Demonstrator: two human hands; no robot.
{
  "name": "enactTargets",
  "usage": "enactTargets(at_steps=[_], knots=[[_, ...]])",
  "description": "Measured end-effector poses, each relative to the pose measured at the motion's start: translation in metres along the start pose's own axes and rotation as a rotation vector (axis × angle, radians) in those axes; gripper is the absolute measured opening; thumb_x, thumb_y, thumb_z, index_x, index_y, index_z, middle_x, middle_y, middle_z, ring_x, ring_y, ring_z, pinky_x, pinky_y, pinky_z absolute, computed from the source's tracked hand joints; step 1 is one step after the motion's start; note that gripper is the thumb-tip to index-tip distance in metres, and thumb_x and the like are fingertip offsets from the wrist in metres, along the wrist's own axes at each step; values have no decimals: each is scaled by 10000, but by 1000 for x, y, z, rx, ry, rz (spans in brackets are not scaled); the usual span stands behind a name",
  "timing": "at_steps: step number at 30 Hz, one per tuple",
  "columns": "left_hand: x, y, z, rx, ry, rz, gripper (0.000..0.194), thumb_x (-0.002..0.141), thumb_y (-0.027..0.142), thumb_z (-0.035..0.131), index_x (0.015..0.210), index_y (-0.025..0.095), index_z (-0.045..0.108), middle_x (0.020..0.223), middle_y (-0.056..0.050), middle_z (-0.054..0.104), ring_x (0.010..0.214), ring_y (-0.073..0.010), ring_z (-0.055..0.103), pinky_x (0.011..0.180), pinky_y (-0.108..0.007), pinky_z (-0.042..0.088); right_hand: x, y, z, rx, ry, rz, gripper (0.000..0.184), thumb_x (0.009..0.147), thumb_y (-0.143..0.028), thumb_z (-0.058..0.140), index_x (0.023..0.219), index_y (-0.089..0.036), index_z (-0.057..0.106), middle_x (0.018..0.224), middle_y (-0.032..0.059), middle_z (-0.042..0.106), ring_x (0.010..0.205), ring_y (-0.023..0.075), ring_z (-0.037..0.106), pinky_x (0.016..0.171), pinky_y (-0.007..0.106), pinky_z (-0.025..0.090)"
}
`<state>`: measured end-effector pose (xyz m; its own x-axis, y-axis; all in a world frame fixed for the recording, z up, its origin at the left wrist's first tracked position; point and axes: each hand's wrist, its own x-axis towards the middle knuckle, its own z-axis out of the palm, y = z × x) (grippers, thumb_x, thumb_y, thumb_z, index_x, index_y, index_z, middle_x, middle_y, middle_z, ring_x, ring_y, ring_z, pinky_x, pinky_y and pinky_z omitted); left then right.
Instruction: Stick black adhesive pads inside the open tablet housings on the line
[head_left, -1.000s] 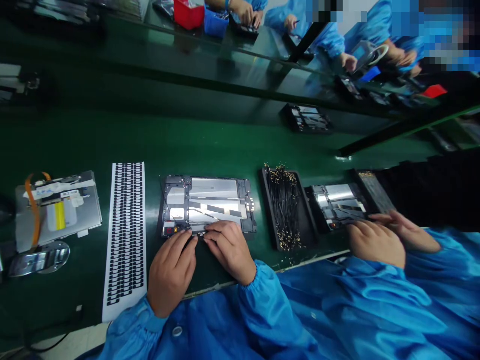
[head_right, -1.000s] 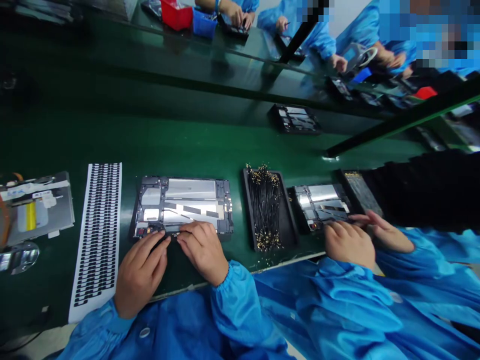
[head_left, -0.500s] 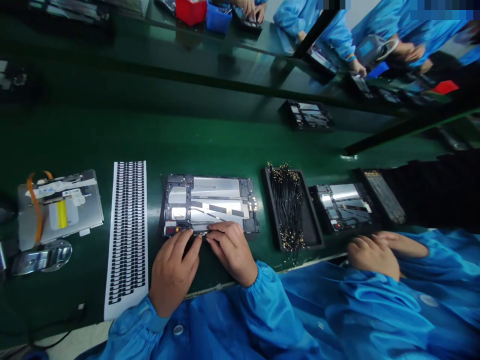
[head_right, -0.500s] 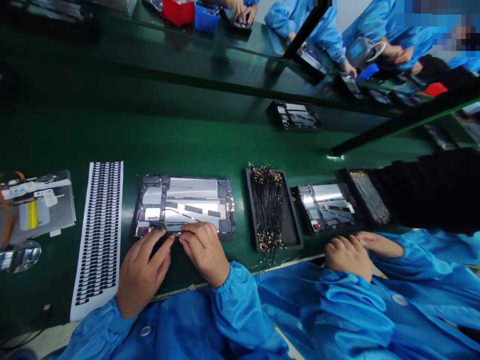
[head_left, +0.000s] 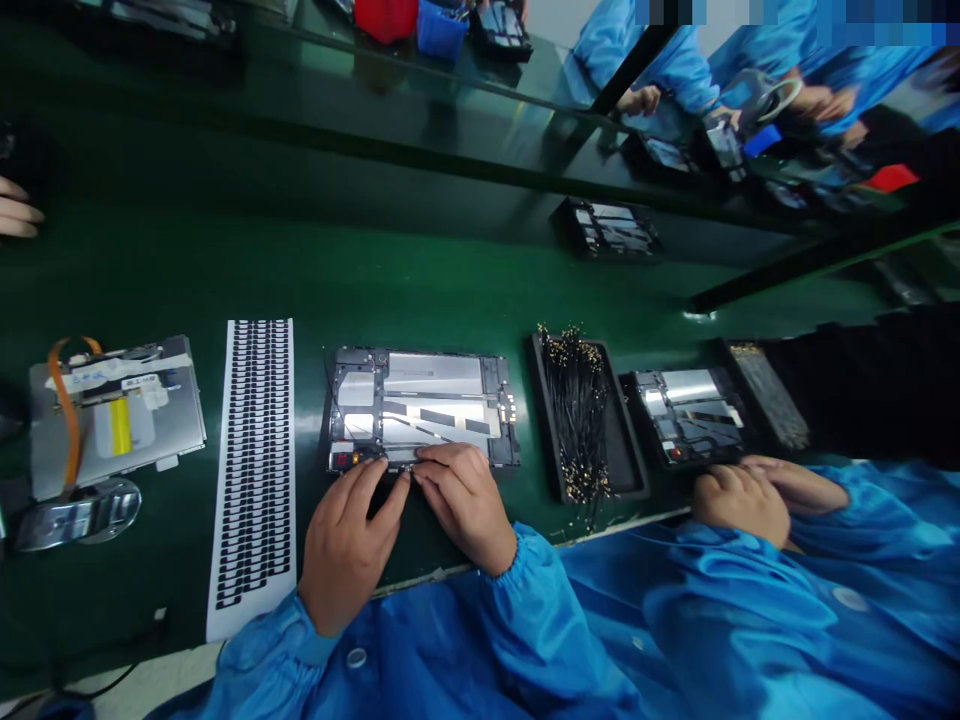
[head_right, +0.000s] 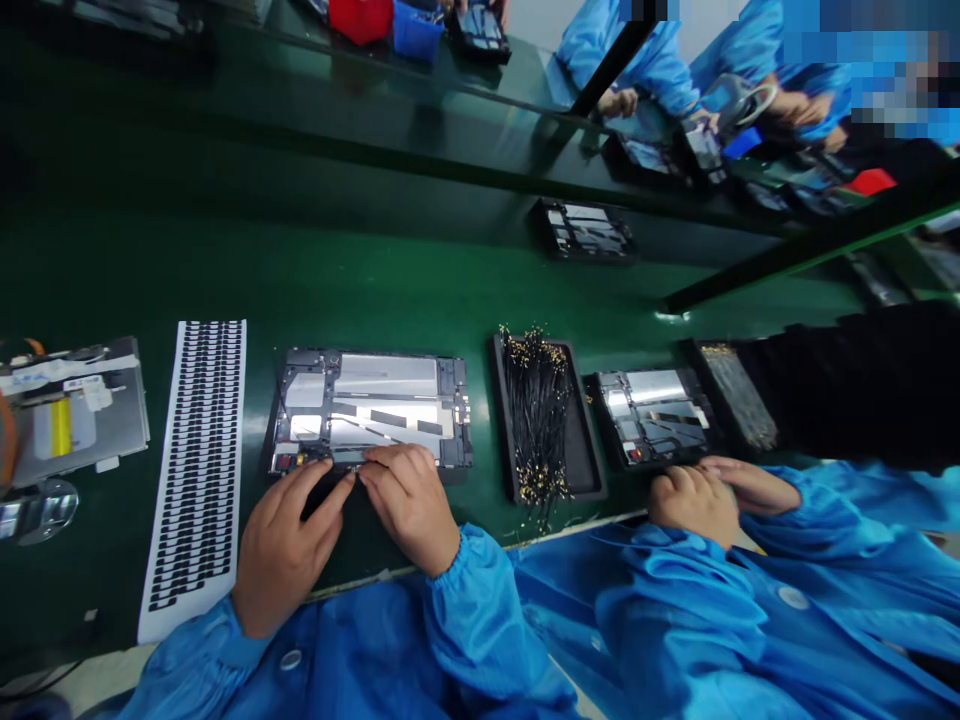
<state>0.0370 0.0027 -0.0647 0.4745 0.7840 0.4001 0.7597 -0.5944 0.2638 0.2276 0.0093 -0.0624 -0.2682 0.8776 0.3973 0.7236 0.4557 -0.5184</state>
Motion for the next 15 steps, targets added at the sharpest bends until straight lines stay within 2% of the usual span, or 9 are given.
enactTargets(at_steps=[5,7,11,13,15], knots=[[3,-2,4,-10,19,3,333,889,106,596,1210,182,643,1243,-137,634,1139,-295,613,947,-455,548,-6,-10,6,-192,-5,-83,282,968,-103,529,1232,-159,613,1174,131,700,1110,261,630,954,456,519],[2,4,-2,-25,57,5,326,897,103,582,1213,159,639,1257,-143,638,1177,-293,603,964,-441,546,-10,-15,7,-288,-16,-129,313,956,-89,523,1256,-127,605,1212,154,690,1161,281,619,983,463,514],[-21,25,-36,-118,109,-22,302,890,110,606,1188,139,643,1224,-110,677,1238,-243,580,1037,-383,510,-17,-23,0,-372,-55,-192,355,946,-120,559,1300,-97,577,1255,177,669,1186,306,607,986,479,508],[-45,29,-56,-177,90,-61,268,901,125,599,1160,164,653,1154,-67,710,1203,-195,600,1043,-343,499,-20,-32,-3,-373,-49,-166,378,937,-136,592,1313,-98,568,1297,202,633,1201,334,584,983,516,492],[-74,22,-70,-194,89,-120,279,907,104,575,1170,169,641,1127,-55,721,1192,-173,604,1039,-329,492,-23,-49,2,-293,-20,-89,378,931,-146,614,1305,-116,571,1290,211,613,1200,340,567,964,520,493]])
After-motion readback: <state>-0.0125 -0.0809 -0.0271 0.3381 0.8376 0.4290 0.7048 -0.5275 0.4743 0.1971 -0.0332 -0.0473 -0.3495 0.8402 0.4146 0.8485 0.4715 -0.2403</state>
